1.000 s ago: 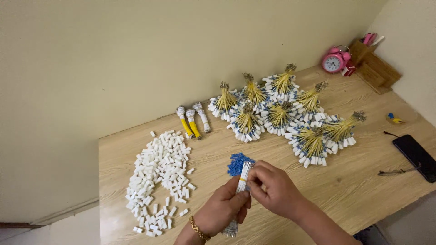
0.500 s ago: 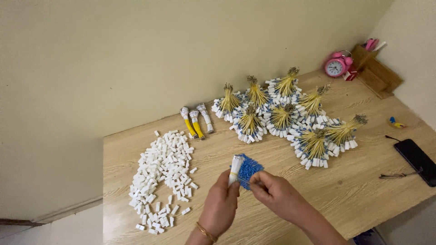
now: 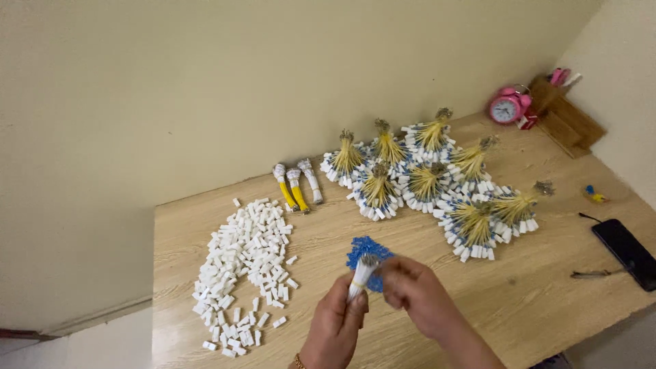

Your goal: Sorting and bundling small wire cable assemblies with white connectors on a wooden table

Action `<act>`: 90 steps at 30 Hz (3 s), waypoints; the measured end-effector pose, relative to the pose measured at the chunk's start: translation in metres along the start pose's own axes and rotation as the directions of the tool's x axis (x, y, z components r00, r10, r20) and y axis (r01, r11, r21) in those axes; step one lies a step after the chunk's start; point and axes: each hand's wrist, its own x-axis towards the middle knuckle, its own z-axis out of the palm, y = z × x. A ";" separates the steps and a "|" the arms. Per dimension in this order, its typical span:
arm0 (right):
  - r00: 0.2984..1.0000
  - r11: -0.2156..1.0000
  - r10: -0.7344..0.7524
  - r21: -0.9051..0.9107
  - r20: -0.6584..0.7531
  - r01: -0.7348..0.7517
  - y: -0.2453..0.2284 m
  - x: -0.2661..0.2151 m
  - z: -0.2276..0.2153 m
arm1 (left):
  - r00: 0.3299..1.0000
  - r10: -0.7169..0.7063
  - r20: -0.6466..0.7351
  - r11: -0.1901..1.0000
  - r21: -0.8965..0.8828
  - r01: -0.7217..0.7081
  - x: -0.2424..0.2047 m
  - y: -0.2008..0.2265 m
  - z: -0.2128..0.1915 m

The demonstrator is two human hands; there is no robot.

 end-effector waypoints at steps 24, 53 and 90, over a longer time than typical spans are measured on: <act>0.953 0.956 -0.291 -0.005 0.085 0.293 -0.009 -0.013 0.018 | 0.991 0.049 -0.121 0.843 0.537 0.024 0.017 -0.032 0.002; 0.961 0.919 -0.017 -0.383 -0.277 -0.094 -0.045 -0.001 0.000 | 0.986 0.138 0.097 0.904 0.395 -0.166 0.004 -0.027 0.015; 0.733 0.173 -0.159 -0.749 -0.662 -0.639 0.016 0.065 -0.375 | 0.569 -0.821 -0.046 0.348 -0.831 0.435 0.017 -0.116 0.063</act>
